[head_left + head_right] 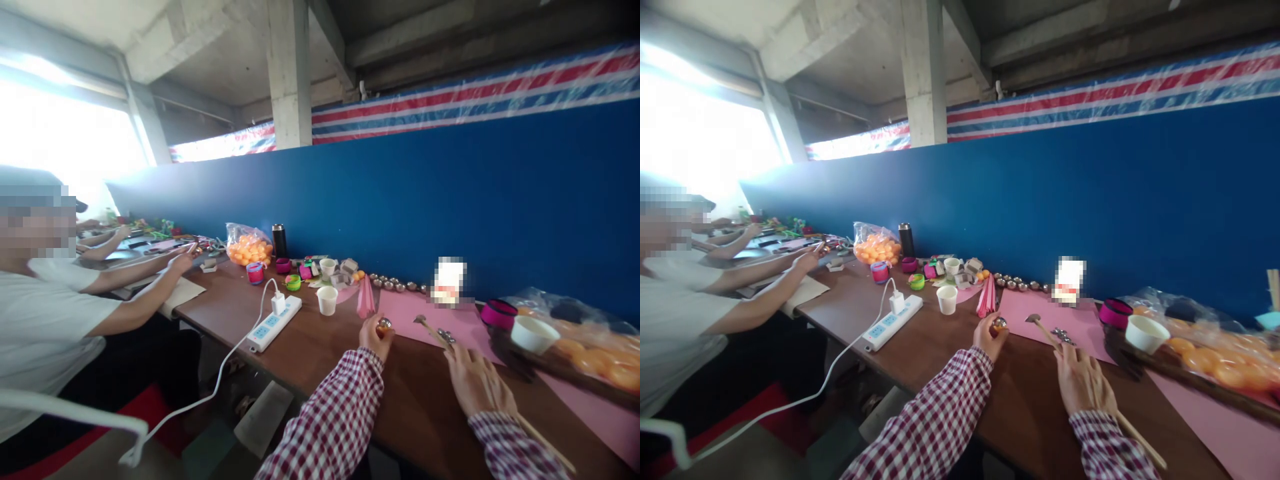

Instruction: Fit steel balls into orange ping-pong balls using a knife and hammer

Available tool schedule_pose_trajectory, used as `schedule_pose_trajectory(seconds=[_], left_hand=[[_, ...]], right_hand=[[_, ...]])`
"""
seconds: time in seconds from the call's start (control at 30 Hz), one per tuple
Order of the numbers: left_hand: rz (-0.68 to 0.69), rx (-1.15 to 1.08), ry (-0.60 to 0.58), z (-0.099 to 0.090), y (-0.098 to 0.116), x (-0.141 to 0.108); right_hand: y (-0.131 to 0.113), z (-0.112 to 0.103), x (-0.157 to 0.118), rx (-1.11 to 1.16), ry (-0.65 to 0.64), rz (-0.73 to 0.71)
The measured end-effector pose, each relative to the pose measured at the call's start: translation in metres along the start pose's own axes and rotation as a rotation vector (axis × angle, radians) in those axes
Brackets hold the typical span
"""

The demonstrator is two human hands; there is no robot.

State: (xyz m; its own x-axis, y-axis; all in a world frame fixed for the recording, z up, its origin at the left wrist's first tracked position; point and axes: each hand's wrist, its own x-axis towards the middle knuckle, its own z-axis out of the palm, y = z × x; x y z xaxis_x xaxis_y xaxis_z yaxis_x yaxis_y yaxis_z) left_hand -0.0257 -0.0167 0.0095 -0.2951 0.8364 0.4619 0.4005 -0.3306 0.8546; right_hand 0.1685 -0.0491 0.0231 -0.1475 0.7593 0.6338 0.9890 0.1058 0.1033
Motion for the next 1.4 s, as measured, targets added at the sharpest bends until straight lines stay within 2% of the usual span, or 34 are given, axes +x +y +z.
schedule_pose_trajectory(seconds=[0.37, 0.57, 0.77, 0.93, 1.13, 1.3, 1.4], left_hand=[[-0.08, 0.037, -0.042, 0.007, 0.0, 0.0], [-0.083, 0.0, -0.109, 0.008, 0.002, 0.0], [-0.093, -0.124, -0.19, 0.011, -0.003, 0.001], [-0.124, -0.175, -0.229, 0.008, -0.004, 0.002], [-0.147, 0.005, -0.239, 0.004, -0.001, 0.003], [-0.163, 0.012, -0.226, 0.004, 0.004, 0.002], [-0.178, 0.008, -0.212, 0.003, 0.007, 0.002]], right_hand=[[-0.008, -0.014, -0.001, 0.093, 0.259, -0.081], [-0.008, -0.015, -0.001, 0.096, 0.23, -0.129], [-0.01, -0.02, 0.0, 0.068, 0.177, -0.085], [-0.01, -0.021, 0.0, 0.027, 0.168, 0.012], [-0.013, -0.026, -0.003, 0.036, 0.239, -0.009], [-0.016, -0.023, -0.003, 0.032, 0.222, -0.123], [-0.017, -0.022, -0.003, 0.024, 0.232, -0.069]])
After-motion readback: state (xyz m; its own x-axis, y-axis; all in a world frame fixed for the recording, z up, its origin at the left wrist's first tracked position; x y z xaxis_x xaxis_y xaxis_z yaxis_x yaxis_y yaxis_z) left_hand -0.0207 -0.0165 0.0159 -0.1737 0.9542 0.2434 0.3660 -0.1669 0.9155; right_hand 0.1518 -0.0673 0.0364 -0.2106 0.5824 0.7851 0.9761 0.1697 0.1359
